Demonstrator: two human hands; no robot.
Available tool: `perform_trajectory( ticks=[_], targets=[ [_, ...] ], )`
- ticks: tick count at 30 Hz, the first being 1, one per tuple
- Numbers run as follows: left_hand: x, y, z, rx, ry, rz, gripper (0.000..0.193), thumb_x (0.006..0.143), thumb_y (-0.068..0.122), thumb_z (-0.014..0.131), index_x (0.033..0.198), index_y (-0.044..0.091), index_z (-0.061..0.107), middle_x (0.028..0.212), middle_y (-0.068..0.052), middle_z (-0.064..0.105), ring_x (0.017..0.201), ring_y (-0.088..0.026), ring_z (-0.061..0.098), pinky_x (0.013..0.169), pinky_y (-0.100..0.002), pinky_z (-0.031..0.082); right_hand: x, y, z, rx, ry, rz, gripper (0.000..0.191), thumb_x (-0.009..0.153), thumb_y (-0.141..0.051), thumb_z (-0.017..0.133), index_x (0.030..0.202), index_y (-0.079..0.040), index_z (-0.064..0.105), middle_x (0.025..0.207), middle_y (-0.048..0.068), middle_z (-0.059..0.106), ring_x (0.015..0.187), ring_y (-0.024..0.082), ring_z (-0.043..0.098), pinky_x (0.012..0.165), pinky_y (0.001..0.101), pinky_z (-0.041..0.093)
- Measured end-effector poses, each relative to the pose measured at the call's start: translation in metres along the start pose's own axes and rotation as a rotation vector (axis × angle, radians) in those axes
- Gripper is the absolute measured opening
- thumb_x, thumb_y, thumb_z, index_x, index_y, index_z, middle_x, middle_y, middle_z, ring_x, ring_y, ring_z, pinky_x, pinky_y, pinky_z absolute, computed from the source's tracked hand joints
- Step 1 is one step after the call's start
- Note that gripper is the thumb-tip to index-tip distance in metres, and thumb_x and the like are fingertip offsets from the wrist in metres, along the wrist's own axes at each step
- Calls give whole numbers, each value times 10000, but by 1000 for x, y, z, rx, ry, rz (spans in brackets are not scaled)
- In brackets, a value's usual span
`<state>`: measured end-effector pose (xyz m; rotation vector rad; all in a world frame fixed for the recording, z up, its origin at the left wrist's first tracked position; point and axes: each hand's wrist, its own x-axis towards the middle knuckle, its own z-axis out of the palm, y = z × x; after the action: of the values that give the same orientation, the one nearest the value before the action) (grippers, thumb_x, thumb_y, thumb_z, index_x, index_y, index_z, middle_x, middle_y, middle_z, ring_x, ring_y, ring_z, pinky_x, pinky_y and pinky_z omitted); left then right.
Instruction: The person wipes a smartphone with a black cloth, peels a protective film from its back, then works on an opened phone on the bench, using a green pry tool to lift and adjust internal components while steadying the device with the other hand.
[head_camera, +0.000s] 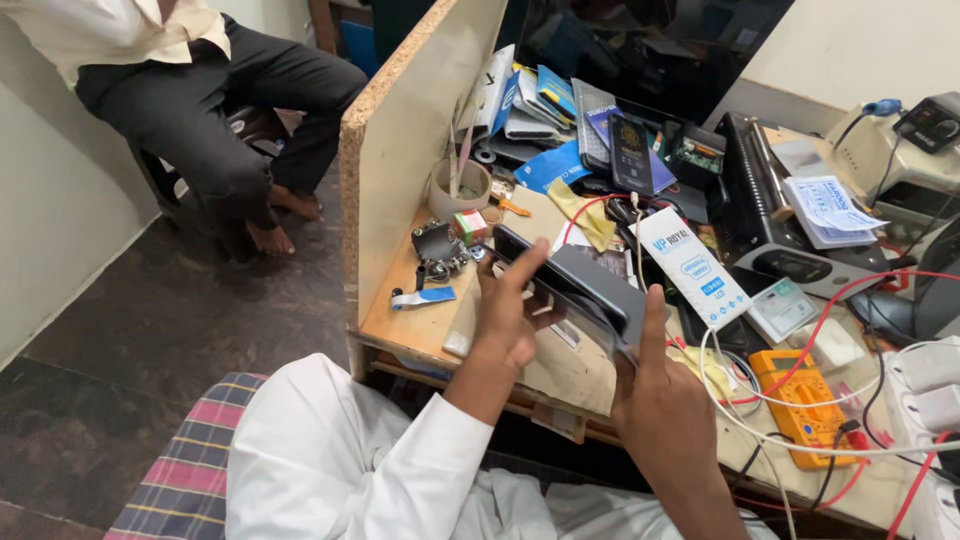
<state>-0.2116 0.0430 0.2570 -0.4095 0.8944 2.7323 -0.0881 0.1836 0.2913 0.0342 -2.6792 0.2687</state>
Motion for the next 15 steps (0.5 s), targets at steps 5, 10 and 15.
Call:
perform_trajectory(
  ticks=[5, 10, 15],
  targets=[
    [19, 4, -8, -152, -135, -63, 378, 816, 416, 825, 813, 122, 586, 763, -10, 510, 672, -168, 568, 600, -399, 565, 4, 13, -3, 80, -89, 94, 835, 920, -189, 690, 1608, -127, 221, 773, 268, 694, 681, 471, 670, 596, 558, 501],
    [7, -2, 1, -112, -11, 34, 326, 776, 337, 809, 918, 171, 567, 774, -2, 544, 636, -153, 550, 589, -416, 577, 13, 19, 8, 113, -59, -2, 923, 889, -120, 654, 1618, -65, 90, 797, 289, 678, 680, 488, 656, 611, 578, 486],
    [2, -1, 4, -78, 13, 32, 360, 764, 319, 811, 957, 222, 523, 768, -3, 555, 630, -185, 559, 570, -428, 561, 21, 19, 15, 82, -126, 0, 969, 904, -124, 661, 1616, -110, 3, 820, 257, 697, 723, 464, 672, 639, 550, 495]
  ],
)
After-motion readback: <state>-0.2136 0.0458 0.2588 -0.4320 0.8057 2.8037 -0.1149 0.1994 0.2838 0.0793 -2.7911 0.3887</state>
